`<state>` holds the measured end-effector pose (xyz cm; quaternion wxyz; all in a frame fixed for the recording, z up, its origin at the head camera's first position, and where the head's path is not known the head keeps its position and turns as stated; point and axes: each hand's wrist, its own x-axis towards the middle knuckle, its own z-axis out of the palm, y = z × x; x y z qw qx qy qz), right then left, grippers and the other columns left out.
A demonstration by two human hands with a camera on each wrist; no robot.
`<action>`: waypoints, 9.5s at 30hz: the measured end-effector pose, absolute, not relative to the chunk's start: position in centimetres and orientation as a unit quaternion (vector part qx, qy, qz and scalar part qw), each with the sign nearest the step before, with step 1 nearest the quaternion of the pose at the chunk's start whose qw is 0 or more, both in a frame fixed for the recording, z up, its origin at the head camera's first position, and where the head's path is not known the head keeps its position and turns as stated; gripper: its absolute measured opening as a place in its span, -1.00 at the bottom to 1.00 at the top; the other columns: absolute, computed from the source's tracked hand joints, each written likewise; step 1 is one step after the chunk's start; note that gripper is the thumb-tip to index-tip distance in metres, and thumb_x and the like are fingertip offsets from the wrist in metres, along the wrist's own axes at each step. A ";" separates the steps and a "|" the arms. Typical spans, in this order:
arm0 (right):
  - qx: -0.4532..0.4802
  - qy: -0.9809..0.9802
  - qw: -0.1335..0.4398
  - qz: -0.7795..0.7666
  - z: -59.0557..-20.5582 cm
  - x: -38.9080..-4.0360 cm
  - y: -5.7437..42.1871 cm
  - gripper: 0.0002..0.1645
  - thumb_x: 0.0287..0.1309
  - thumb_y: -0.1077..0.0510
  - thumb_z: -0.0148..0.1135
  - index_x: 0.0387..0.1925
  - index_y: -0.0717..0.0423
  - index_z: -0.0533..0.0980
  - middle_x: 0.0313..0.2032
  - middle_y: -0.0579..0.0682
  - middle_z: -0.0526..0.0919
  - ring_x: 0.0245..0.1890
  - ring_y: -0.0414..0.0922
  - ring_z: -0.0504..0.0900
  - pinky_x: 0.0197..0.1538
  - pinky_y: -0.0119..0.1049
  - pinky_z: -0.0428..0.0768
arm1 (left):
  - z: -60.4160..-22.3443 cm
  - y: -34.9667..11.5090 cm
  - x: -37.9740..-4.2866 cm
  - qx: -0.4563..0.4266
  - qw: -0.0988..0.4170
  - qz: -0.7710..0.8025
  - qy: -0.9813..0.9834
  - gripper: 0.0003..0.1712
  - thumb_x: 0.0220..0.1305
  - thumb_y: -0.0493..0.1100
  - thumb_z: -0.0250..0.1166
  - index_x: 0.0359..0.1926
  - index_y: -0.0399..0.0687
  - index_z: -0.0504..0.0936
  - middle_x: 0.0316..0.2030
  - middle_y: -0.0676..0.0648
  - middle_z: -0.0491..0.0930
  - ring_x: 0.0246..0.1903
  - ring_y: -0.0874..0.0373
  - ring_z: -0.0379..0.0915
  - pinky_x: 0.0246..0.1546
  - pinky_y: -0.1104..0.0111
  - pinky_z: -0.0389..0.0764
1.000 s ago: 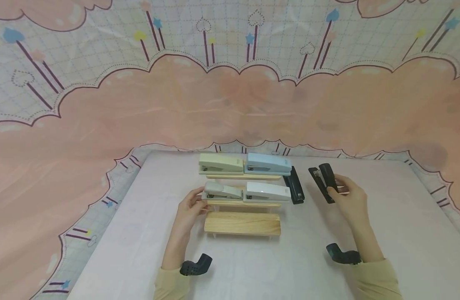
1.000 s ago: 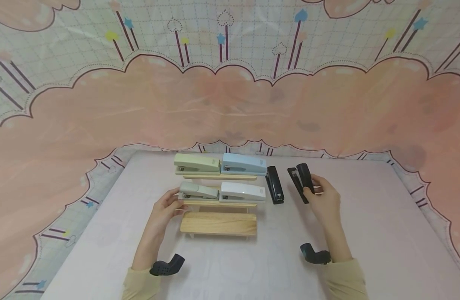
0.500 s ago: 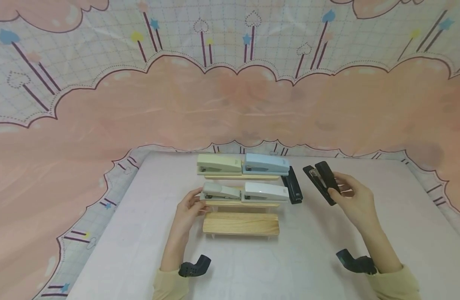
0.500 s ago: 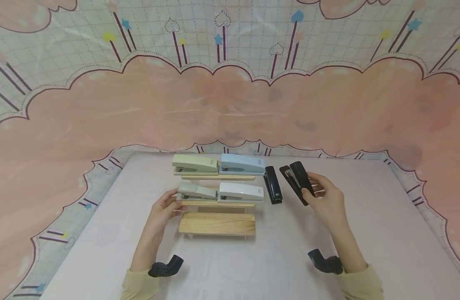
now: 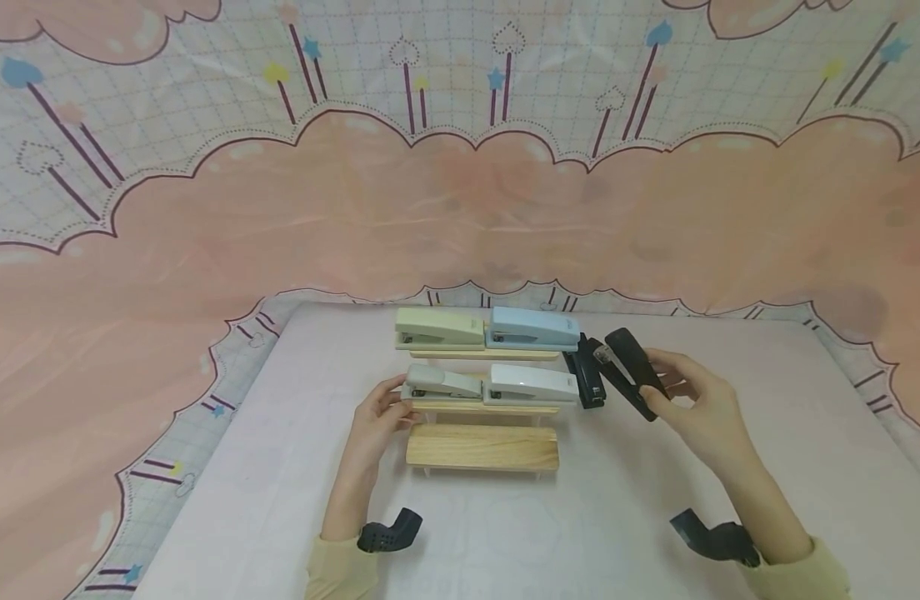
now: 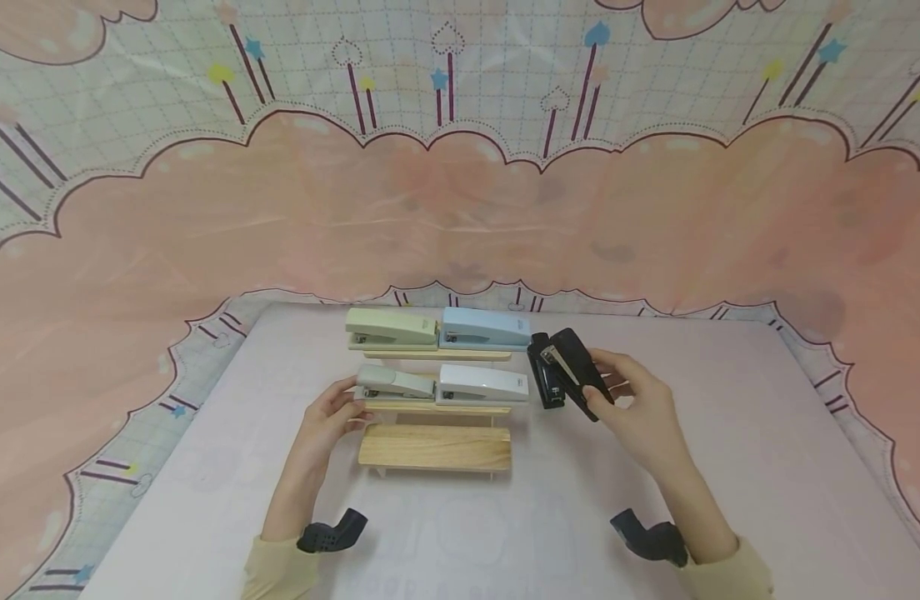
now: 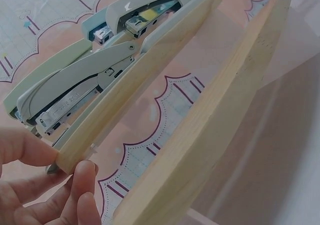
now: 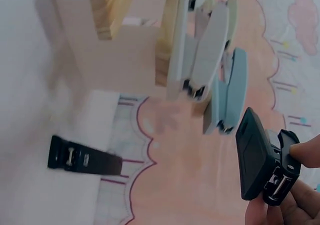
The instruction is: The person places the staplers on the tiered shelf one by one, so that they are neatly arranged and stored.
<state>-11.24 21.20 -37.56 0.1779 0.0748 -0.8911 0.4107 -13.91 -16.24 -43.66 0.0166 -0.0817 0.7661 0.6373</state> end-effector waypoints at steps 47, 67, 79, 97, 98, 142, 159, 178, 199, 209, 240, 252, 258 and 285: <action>0.281 -0.837 0.065 0.465 -40.3 -11.1 10.8 -0.44 -0.02 0.33 0.31 0.09 -0.01 0.55 -0.11 -0.11 0.67 -0.23 -0.32 0.52 -0.11 -0.40 0.54 | -44.0 -16.4 -14.1 -0.082 0.013 0.642 0.762 -0.47 0.30 -0.30 0.10 0.29 -0.07 0.39 -0.01 -0.27 0.59 -0.28 0.20 0.58 -0.21 0.44 0.53; 0.350 -0.846 0.051 0.399 -42.4 -12.0 6.9 -0.46 -0.01 0.24 0.32 0.09 -0.04 0.55 -0.02 -0.09 0.67 -0.04 -0.15 0.60 0.05 -0.22 0.57 | -43.9 -16.3 -14.2 -0.085 0.016 0.644 0.760 -0.48 0.29 -0.29 0.10 0.29 -0.06 0.40 -0.05 -0.26 0.60 -0.34 0.29 0.56 -0.21 0.43 0.54; 0.348 -0.864 0.032 0.363 -43.2 -12.1 5.3 -0.45 0.02 0.22 0.29 0.12 -0.09 0.53 0.00 -0.13 0.65 -0.02 -0.19 0.55 0.06 -0.21 0.55 | -44.0 -16.4 -14.3 -0.094 0.017 0.635 0.767 -0.48 0.30 -0.26 0.10 0.29 0.00 0.41 -0.05 -0.22 0.61 -0.32 0.25 0.58 -0.20 0.40 0.55; 0.330 -0.874 0.052 0.352 -44.1 -12.3 4.4 -0.46 -0.01 0.24 0.30 0.09 -0.09 0.55 -0.03 -0.16 0.66 -0.05 -0.24 0.54 0.03 -0.27 0.56 | -44.0 -16.3 -14.2 -0.090 0.013 0.639 0.764 -0.48 0.28 -0.27 0.13 0.28 -0.03 0.42 -0.10 -0.20 0.62 -0.33 0.26 0.58 -0.19 0.40 0.54; 0.332 -0.874 0.056 0.350 -44.1 -12.3 4.3 -0.46 -0.01 0.24 0.30 0.09 -0.08 0.55 -0.03 -0.16 0.66 -0.05 -0.24 0.54 0.03 -0.27 0.56 | -44.0 -16.3 -14.2 -0.091 0.013 0.638 0.765 -0.48 0.28 -0.27 0.13 0.27 -0.02 0.43 -0.10 -0.20 0.62 -0.33 0.26 0.58 -0.19 0.40 0.54; 0.288 -0.876 0.128 0.366 -44.1 -11.1 4.9 -0.52 0.04 0.26 0.33 0.05 -0.09 0.58 -0.02 -0.18 0.67 0.06 -0.20 0.59 0.12 -0.24 0.57 | -44.2 -16.4 -14.2 -0.092 0.005 0.630 0.771 -0.49 0.28 -0.26 0.12 0.26 0.02 0.44 -0.09 -0.20 0.64 -0.32 0.24 0.59 -0.18 0.39 0.56; 0.309 -0.865 0.195 0.345 -41.3 -10.2 8.0 -0.44 -0.03 0.29 0.36 0.09 0.00 0.55 0.03 -0.07 0.67 0.06 -0.09 0.61 0.09 -0.11 0.58 | -44.0 -16.3 -14.1 -0.086 0.006 0.629 0.773 -0.49 0.28 -0.28 0.11 0.26 -0.01 0.44 -0.12 -0.19 0.64 -0.31 0.21 0.60 -0.19 0.40 0.56; 0.250 -0.870 0.275 0.323 -39.2 -11.4 14.2 -0.45 -0.08 0.41 0.36 0.03 0.05 0.57 -0.10 -0.05 0.68 -0.13 -0.14 0.61 -0.01 -0.62 0.45 | -44.0 -16.4 -13.9 -0.082 0.010 0.631 0.772 -0.48 0.30 -0.28 0.10 0.28 -0.04 0.42 -0.09 -0.21 0.63 -0.32 0.26 0.58 -0.19 0.41 0.55; 0.147 -0.866 0.308 0.366 -41.5 -15.6 18.2 -0.54 -0.03 0.49 0.24 -0.01 0.23 0.56 -0.16 0.17 0.69 -0.19 0.07 0.62 -0.05 -0.72 0.34 | -44.1 -16.3 -14.0 -0.090 0.006 0.633 0.769 -0.49 0.29 -0.30 0.10 0.27 -0.02 0.43 -0.12 -0.18 0.63 -0.33 0.25 0.58 -0.19 0.40 0.56; 0.085 -0.894 0.220 0.382 -43.6 -17.6 18.3 -0.50 0.12 0.33 0.23 0.14 0.24 0.46 -0.02 0.26 0.61 -0.07 0.18 0.60 -0.02 0.08 0.56 | -44.0 -16.2 -14.1 -0.097 0.012 0.631 0.770 -0.49 0.29 -0.27 0.11 0.27 0.00 0.43 -0.09 -0.19 0.63 -0.32 0.24 0.58 -0.17 0.38 0.56; -0.004 -0.922 0.087 0.377 -46.8 -21.0 17.3 -0.31 0.19 0.18 0.22 0.32 0.26 0.26 0.11 0.36 0.47 0.03 0.25 0.52 0.04 0.12 0.51 | -43.6 -15.9 -13.8 -0.084 0.009 0.633 0.769 -0.48 0.29 -0.27 0.12 0.29 -0.04 0.41 -0.09 -0.20 0.63 -0.32 0.27 0.58 -0.11 0.31 0.58; -0.018 -0.930 0.058 0.362 -46.9 -21.8 17.1 -0.27 0.18 0.18 0.21 0.36 0.23 0.20 0.14 0.39 0.46 0.00 0.24 0.55 -0.05 0.06 0.53 | -43.7 -16.0 -13.8 -0.079 0.009 0.636 0.767 -0.48 0.29 -0.29 0.11 0.29 -0.05 0.41 -0.06 -0.23 0.62 -0.30 0.26 0.58 -0.15 0.36 0.55; -0.019 -0.931 0.050 0.361 -47.0 -22.2 17.2 -0.25 0.18 0.19 0.21 0.37 0.21 0.18 0.14 0.40 0.46 0.01 0.24 0.56 -0.05 0.07 0.53 | -43.6 -16.1 -13.8 -0.079 0.011 0.638 0.766 -0.47 0.29 -0.29 0.11 0.29 -0.05 0.40 -0.05 -0.22 0.62 -0.30 0.26 0.58 -0.15 0.37 0.55; -0.056 -0.908 0.020 0.416 -46.7 -21.8 17.5 -0.23 0.19 0.23 0.17 0.40 0.14 0.14 0.18 0.41 0.39 0.12 0.29 0.46 0.06 0.13 0.50 | -44.0 -16.2 -13.9 -0.079 0.008 0.639 0.765 -0.48 0.28 -0.29 0.11 0.28 -0.05 0.42 -0.12 -0.18 0.63 -0.33 0.28 0.57 -0.19 0.41 0.54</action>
